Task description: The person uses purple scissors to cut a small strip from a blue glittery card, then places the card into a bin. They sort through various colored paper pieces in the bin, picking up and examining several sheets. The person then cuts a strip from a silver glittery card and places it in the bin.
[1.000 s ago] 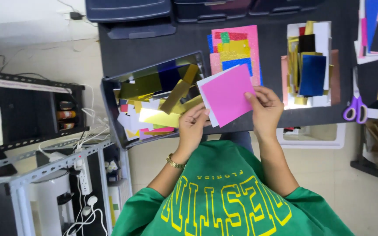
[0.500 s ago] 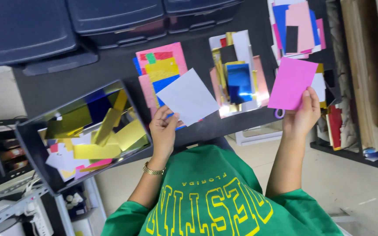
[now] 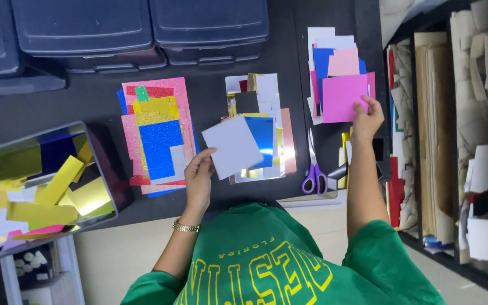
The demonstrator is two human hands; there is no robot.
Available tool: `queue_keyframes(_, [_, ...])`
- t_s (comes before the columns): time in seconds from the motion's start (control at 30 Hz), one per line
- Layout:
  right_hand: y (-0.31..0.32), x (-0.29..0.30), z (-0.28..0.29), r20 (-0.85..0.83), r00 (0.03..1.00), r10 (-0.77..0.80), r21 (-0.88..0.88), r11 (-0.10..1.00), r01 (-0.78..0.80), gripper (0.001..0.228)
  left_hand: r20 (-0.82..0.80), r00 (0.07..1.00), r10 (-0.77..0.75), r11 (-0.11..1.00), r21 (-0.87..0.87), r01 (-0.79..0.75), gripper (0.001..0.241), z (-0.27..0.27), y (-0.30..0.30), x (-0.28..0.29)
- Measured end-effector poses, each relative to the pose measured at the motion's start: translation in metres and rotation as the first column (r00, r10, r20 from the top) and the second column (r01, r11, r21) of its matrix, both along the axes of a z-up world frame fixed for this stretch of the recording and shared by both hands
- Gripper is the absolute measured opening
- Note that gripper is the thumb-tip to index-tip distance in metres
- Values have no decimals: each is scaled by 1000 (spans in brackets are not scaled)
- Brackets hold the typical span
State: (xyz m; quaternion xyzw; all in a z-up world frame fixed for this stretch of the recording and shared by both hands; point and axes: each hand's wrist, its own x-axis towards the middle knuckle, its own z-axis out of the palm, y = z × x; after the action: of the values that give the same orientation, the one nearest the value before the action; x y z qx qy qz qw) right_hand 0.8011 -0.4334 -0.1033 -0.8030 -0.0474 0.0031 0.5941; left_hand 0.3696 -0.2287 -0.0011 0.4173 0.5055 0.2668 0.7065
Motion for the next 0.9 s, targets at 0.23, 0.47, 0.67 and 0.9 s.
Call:
queue_keyframes(0.23, [38, 20, -19, 92, 996, 14, -307, 952, 15, 34, -210, 957, -199, 911, 321, 260, 26, -47, -2, 47])
queue_keyframes(0.47, [32, 9, -37, 333, 937, 106, -675, 721, 158, 27, -326, 885, -333, 718, 520, 462, 16, -61, 0, 73])
queue_keyframes(0.67, [21, -35, -20, 318, 928, 192, -544, 839, 13, 24, -581, 736, -348, 443, 590, 675, 21, -62, 14, 71])
queue_keyframes(0.9, [13, -118, 16, 466, 793, 393, -463, 872, -160, 18, -673, 720, -172, 252, 676, 692, 22, -97, 11, 60])
